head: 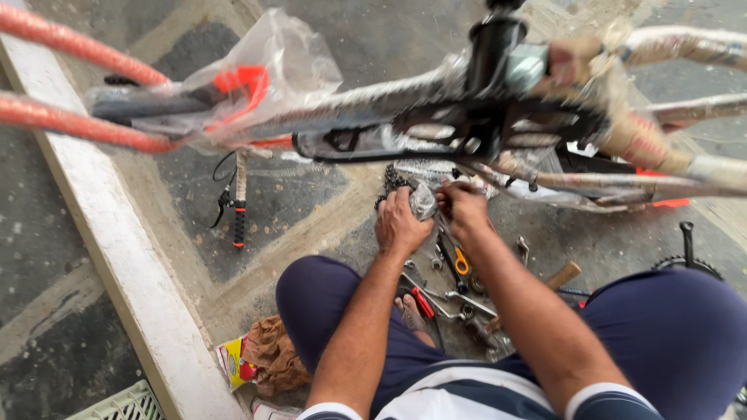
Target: The person sits on the floor and assembles a bicycle chain onto the crankset of a partially wrapped bicycle frame. They use a pair of pliers to manipulate the chain and a wrench to tighten the crankset bolts.
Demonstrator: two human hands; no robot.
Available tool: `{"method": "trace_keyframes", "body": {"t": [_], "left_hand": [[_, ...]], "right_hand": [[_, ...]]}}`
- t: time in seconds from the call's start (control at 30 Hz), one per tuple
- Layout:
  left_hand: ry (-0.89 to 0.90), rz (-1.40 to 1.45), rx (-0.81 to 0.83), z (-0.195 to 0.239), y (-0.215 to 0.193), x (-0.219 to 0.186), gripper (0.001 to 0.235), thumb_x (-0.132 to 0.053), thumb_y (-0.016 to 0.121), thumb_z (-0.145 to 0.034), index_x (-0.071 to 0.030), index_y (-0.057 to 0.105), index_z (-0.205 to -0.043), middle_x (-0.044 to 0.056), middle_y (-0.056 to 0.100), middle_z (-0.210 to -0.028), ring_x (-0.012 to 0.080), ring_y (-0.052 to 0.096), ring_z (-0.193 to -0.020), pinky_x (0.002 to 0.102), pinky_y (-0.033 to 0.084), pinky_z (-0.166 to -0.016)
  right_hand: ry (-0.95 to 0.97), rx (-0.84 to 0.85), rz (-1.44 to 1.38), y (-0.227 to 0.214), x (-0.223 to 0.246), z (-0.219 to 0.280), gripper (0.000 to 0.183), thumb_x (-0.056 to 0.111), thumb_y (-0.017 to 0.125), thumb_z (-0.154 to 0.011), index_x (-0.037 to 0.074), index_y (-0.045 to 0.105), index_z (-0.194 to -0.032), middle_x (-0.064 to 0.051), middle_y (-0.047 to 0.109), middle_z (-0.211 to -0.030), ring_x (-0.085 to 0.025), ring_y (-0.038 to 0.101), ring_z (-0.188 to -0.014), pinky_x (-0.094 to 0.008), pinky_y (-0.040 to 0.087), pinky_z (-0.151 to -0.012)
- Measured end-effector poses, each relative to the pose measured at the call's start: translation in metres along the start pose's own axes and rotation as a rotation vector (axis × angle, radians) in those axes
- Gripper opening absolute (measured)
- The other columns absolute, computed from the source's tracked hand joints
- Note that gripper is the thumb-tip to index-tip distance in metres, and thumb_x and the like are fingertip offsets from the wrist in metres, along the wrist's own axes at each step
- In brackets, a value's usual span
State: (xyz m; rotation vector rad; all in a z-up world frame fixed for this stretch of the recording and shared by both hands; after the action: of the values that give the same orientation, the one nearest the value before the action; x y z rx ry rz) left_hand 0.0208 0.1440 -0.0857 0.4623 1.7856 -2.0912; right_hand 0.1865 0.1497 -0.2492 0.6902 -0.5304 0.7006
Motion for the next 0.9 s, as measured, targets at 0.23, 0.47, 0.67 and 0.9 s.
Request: {"method": "trace_keyframes", "body": {"t": [0.23,0.47,0.67,0.9], "left_hand": [[-0.076,-0.100,0.348,-0.053,0.042,0.044,0.083,-0.059,0.081,-0.075,-0.008,0.053,-0.134,0.021,0.060,-0.127,0.0377,0.059,-0.117,0.049,0.050,-0.097],[0.024,0.132,0.166,-0.089,0.126,0.140,0.038,-0.030,0.067,-0.087,-0.008,0.066,-0.118,0.017,0.071,-0.118,0.0319,0.067,-0.108,0.043,0.055,-0.095],[-0.230,0.437,0.164,-0.078,0.134,0.149,0.036,-0.028,0.066,-0.087,-0.007,0.066,-0.116,0.016,0.071,-0.114,0.0309,0.068,-0.104,0.042,0.056,-0.091],[-0.228,0.526,0.100,-0.080,0.122,0.110,0.033,-0.028,0.065,-0.089,-0.007,0.067,-0.113,0.017,0.071,-0.111,0.0317,0.068,-0.102,0.043,0.056,-0.088]], "right_hand": [[0.039,0.052,-0.295,0.033,-0.027,-0.057,0.017,0.016,0.073,-0.095,0.006,0.065,-0.107,-0.007,0.070,-0.085,-0.017,0.064,-0.065,-0.029,0.052,-0.055],[0.149,0.202,-0.329,0.057,-0.025,-0.064,0.024,0.020,0.072,-0.095,0.006,0.062,-0.113,-0.009,0.067,-0.094,-0.020,0.062,-0.075,-0.033,0.051,-0.063],[0.201,0.302,-0.376,0.056,-0.029,-0.053,0.031,0.024,0.071,-0.095,0.007,0.060,-0.118,-0.011,0.065,-0.102,-0.022,0.059,-0.084,-0.037,0.050,-0.070],[0.171,0.361,-0.461,0.068,-0.008,-0.046,0.038,0.028,0.070,-0.094,0.007,0.058,-0.123,-0.012,0.062,-0.111,-0.024,0.057,-0.094,-0.041,0.048,-0.078]]}}
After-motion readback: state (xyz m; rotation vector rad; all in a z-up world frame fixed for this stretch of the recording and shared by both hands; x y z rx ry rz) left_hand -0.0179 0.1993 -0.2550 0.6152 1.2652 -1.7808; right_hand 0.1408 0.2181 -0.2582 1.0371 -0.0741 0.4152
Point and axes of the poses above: each hand's wrist, its own z-axis away from the middle knuckle, its own y-axis out of the palm, x = y × z, the point moved 8 cm from there along -z, towards the middle knuckle
